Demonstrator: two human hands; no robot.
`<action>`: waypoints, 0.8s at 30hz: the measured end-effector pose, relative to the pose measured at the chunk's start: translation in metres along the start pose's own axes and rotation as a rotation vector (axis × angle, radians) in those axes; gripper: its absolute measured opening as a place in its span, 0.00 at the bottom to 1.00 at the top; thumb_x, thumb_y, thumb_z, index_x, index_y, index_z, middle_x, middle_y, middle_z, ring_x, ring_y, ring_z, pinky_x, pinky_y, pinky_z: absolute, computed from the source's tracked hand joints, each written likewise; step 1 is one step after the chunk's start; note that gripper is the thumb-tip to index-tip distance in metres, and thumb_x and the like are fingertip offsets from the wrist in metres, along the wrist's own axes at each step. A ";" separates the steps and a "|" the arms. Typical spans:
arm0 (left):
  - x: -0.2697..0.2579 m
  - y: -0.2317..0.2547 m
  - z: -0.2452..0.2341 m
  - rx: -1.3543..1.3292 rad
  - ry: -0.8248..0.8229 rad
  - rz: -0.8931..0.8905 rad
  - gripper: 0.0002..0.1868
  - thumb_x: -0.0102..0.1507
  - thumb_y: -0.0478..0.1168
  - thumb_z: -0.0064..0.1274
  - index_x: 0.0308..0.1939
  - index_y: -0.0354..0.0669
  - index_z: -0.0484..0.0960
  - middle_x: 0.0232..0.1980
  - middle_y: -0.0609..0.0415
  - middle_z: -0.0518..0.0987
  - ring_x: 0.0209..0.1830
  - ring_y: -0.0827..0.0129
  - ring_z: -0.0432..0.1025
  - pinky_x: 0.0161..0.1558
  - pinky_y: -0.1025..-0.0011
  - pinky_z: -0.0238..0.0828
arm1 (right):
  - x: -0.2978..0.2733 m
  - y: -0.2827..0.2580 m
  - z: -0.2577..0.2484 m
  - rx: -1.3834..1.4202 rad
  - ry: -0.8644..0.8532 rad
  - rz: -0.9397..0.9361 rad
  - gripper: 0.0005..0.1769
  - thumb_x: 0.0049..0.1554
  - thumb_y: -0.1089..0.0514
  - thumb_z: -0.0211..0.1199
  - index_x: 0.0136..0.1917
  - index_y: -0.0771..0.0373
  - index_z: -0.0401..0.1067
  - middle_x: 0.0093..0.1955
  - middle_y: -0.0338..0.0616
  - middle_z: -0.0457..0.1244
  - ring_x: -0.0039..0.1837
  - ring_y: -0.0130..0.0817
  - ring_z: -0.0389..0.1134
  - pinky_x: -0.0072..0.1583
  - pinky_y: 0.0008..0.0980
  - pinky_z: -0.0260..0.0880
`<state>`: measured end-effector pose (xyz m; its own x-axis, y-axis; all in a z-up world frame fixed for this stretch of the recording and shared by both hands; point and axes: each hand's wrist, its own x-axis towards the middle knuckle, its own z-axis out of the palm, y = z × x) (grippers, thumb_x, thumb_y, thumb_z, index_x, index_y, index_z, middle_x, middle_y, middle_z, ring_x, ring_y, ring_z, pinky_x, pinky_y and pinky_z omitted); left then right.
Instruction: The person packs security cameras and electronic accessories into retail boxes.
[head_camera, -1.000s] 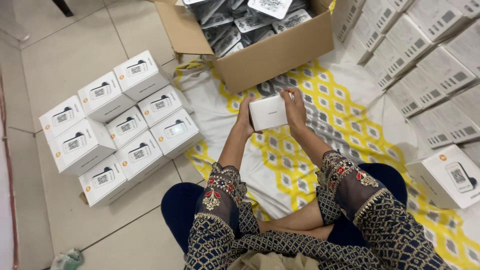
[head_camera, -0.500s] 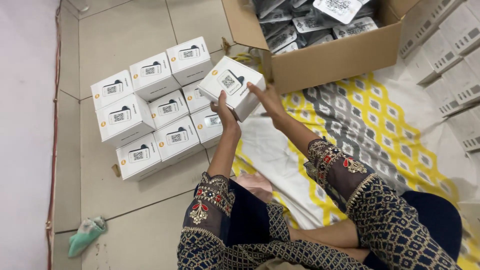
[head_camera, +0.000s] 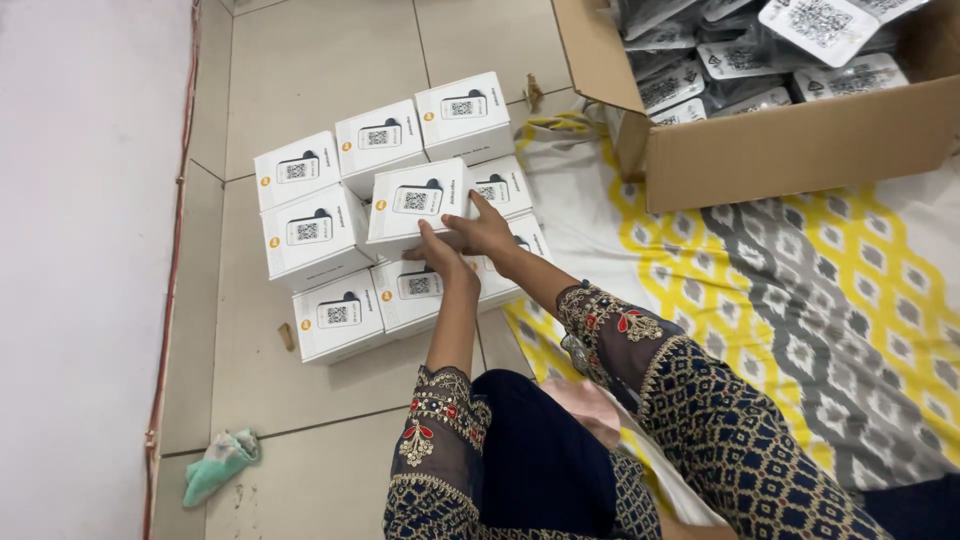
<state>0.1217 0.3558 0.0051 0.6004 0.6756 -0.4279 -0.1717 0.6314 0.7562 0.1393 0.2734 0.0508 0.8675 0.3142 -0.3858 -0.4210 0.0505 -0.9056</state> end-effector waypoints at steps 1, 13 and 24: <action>0.014 -0.002 -0.003 0.073 0.020 0.007 0.56 0.64 0.53 0.50 0.79 0.48 0.23 0.77 0.40 0.54 0.73 0.50 0.62 0.67 0.55 0.65 | 0.013 0.007 0.005 -0.052 0.017 -0.011 0.57 0.50 0.48 0.71 0.82 0.57 0.42 0.70 0.58 0.60 0.64 0.48 0.70 0.56 0.43 0.78; 0.040 -0.002 -0.001 0.341 0.032 -0.030 0.32 0.70 0.43 0.38 0.72 0.34 0.43 0.70 0.36 0.62 0.65 0.49 0.70 0.59 0.63 0.73 | 0.060 0.075 0.017 -0.816 0.175 -0.285 0.30 0.60 0.50 0.54 0.75 0.53 0.64 0.55 0.53 0.71 0.55 0.50 0.72 0.56 0.46 0.70; -0.049 -0.016 0.017 0.586 0.130 -0.049 0.26 0.72 0.44 0.40 0.69 0.32 0.54 0.68 0.37 0.61 0.63 0.46 0.70 0.57 0.59 0.79 | 0.075 0.117 -0.041 -0.526 -0.038 -0.521 0.39 0.57 0.57 0.68 0.76 0.68 0.56 0.67 0.67 0.60 0.66 0.53 0.63 0.62 0.44 0.66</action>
<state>0.1086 0.3062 0.0228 0.4896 0.7157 -0.4980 0.3352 0.3728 0.8653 0.1665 0.2640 -0.0912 0.9064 0.4066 0.1144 0.2333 -0.2560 -0.9381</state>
